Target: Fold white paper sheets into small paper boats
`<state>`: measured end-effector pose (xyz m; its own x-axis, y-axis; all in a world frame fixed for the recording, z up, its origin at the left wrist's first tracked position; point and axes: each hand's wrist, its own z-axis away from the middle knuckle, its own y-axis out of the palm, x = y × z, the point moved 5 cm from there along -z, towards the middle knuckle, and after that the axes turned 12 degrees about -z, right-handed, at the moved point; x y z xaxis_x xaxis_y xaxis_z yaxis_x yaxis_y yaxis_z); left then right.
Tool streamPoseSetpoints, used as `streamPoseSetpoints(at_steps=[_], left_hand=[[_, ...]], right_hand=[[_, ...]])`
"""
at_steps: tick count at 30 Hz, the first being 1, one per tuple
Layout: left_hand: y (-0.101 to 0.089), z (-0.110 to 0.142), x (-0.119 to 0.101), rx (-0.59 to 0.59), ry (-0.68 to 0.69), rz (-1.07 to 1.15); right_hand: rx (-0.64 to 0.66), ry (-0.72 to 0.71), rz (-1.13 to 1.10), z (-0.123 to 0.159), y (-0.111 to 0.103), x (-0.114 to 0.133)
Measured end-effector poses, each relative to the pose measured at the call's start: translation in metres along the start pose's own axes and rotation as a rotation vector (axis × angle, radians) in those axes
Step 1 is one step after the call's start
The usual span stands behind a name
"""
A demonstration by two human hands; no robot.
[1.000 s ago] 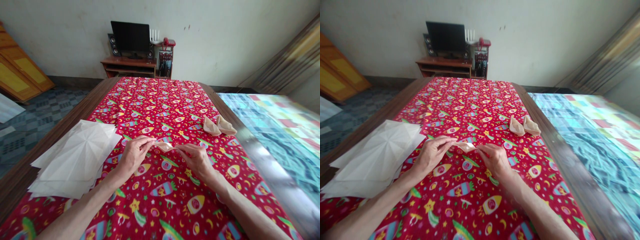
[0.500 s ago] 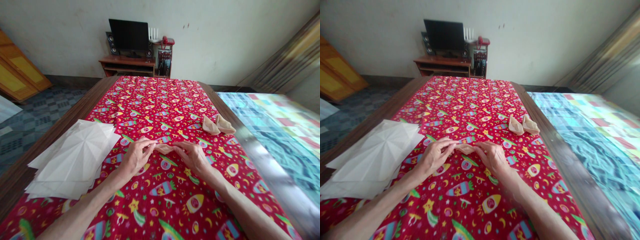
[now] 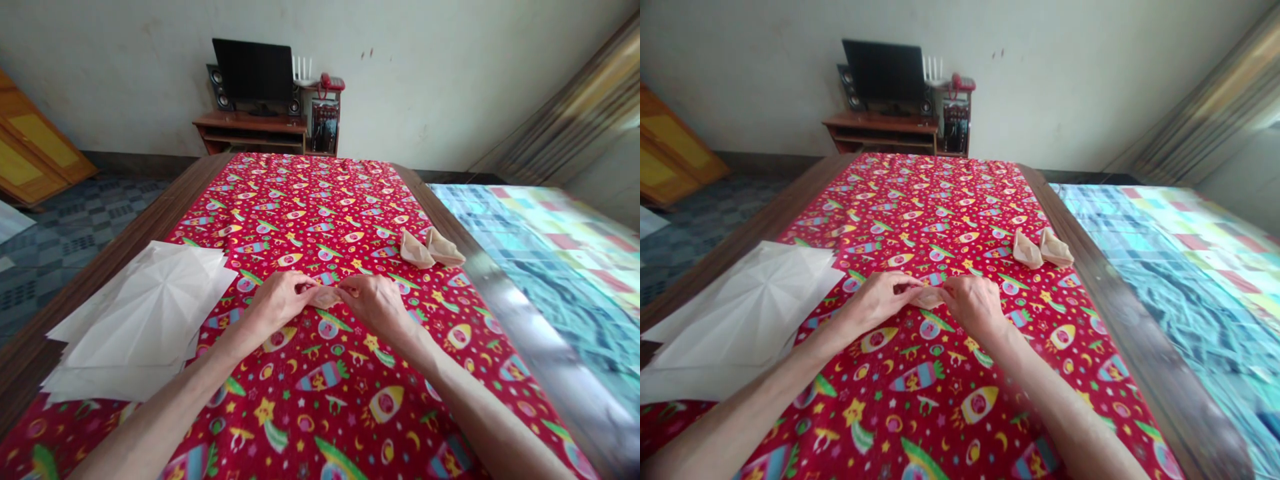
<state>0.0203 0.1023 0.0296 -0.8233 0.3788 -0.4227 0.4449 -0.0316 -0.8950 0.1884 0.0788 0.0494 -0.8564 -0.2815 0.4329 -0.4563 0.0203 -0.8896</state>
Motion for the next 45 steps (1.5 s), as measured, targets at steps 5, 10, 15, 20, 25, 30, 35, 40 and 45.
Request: streamPoseSetpoints(at_steps=[5,10,15,20,25,30,35,40,45], left_hand=[[0.005,-0.012,-0.004,0.026,0.000,0.023],[0.007,-0.012,-0.005,-0.044,0.050,0.036],[-0.014,0.000,0.002,-0.177,0.085,0.021],[-0.020,0.011,0.014,-0.045,0.007,0.038],[-0.006,0.011,0.009,0.014,0.006,0.143],[0.001,0.009,-0.005,-0.001,0.013,0.097],[-0.005,0.008,-0.004,-0.042,0.020,0.061],[-0.007,0.004,0.006,-0.069,0.012,0.069],[0.000,0.003,0.010,-0.072,-0.009,0.147]], right_hand=[[0.012,0.033,0.082,-0.006,0.005,0.002],[0.014,-0.001,0.046,-0.004,0.007,0.005],[0.032,-0.009,0.009,-0.002,0.005,0.003],[0.021,-0.027,-0.002,-0.001,0.004,0.003],[0.001,-0.081,0.010,0.002,0.006,0.007],[-0.032,-0.163,-0.027,0.005,0.010,0.012],[-0.026,-0.140,-0.058,0.005,0.009,0.008],[-0.074,-0.185,-0.147,0.007,0.001,0.004],[-0.075,-0.162,-0.161,0.009,-0.001,-0.003]])
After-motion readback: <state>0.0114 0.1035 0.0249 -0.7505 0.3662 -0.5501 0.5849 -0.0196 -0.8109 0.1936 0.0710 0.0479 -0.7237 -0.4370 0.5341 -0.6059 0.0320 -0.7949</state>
